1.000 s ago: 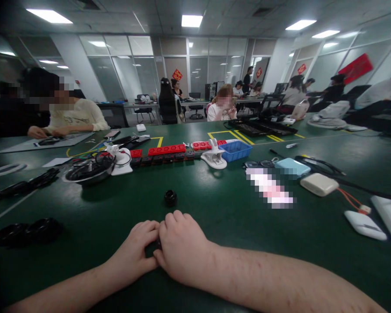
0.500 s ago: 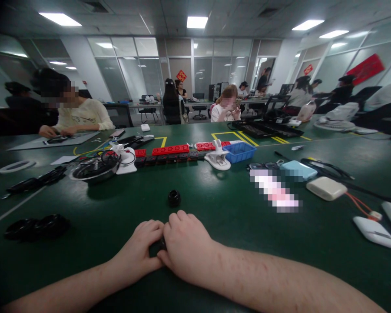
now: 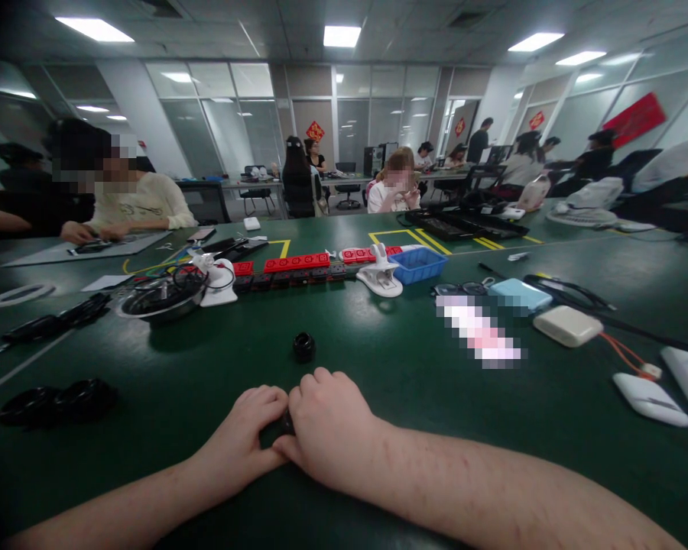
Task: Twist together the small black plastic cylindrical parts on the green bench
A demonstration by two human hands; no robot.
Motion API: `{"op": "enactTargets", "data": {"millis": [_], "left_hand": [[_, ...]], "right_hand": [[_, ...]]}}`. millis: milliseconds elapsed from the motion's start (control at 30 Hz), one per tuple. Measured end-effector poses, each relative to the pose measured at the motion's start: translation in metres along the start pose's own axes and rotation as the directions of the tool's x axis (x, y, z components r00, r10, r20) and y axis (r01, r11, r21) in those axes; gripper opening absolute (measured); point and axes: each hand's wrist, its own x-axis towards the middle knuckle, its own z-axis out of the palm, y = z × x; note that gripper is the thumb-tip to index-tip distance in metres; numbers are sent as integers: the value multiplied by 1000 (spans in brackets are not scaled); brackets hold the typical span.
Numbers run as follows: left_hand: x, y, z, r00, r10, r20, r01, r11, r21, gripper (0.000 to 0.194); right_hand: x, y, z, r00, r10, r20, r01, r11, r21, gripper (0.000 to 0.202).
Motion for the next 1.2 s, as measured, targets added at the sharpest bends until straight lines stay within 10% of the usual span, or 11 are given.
{"op": "enactTargets", "data": {"millis": [1200], "left_hand": [[-1,0,4,999,-37,-32,37,999,17,11]], "right_hand": [[-8,-7,11,901,-393,-184,403,915,19,37]]}}
